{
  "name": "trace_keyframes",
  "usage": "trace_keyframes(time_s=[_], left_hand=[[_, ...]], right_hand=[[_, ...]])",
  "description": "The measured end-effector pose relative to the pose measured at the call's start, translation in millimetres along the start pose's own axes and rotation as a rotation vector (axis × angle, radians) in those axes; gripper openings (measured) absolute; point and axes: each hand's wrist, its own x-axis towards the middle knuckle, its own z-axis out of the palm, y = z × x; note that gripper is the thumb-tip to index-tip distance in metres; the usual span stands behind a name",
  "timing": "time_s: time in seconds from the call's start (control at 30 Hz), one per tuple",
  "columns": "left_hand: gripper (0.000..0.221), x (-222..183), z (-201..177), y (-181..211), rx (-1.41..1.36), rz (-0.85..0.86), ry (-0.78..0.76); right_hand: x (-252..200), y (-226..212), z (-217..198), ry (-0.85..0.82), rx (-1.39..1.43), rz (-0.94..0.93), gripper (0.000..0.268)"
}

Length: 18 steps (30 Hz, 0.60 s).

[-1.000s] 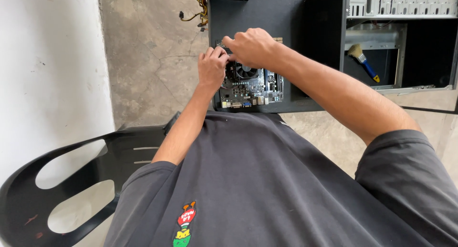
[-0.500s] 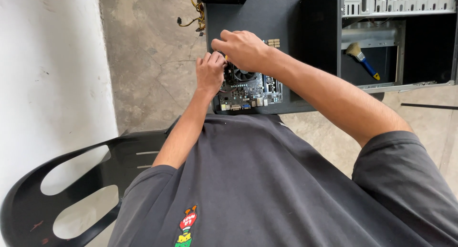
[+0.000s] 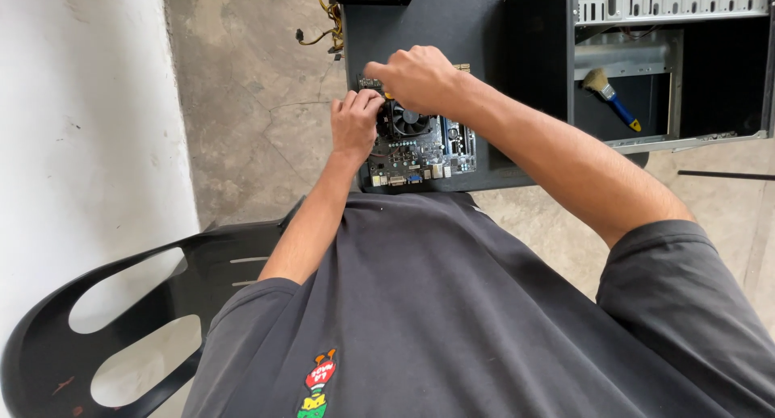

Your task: Removing a motherboard from a computer case, cleaning the case interior with a brush, and inspecting the motherboard components.

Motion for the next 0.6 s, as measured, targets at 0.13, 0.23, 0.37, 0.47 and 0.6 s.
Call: trace_keyframes(time_s=[0.13, 0.23, 0.37, 0.47, 0.6], left_hand=[[0.023, -3.1, 4.8, -3.2, -0.014, -0.019, 0.007], [0.014, -1.1, 5.2, -3.2, -0.029, -0.071, -0.048], [0.024, -0.4, 3.1, -5.1, -0.054, -0.061, -0.080], [0.028, -2.9, 3.6, -6.5, -0.028, -0.026, -0.054], [0.014, -1.5, 1.3, -7.1, -0.031, -0.018, 0.009]], right_hand=[[-1.4, 3.9, 6.5, 0.129, 0.010, -0.172, 0.057], [1.7, 4.6, 11.8, -0.033, -0.034, 0.077, 0.028], [0.2, 2.7, 13.0, 0.079, 0.040, -0.049, 0.038], [3.2, 6.9, 23.1, 0.048, -0.012, -0.052, 0.034], [0.5, 11.1, 21.5, 0.093, -0.063, -0.187, 0.029]])
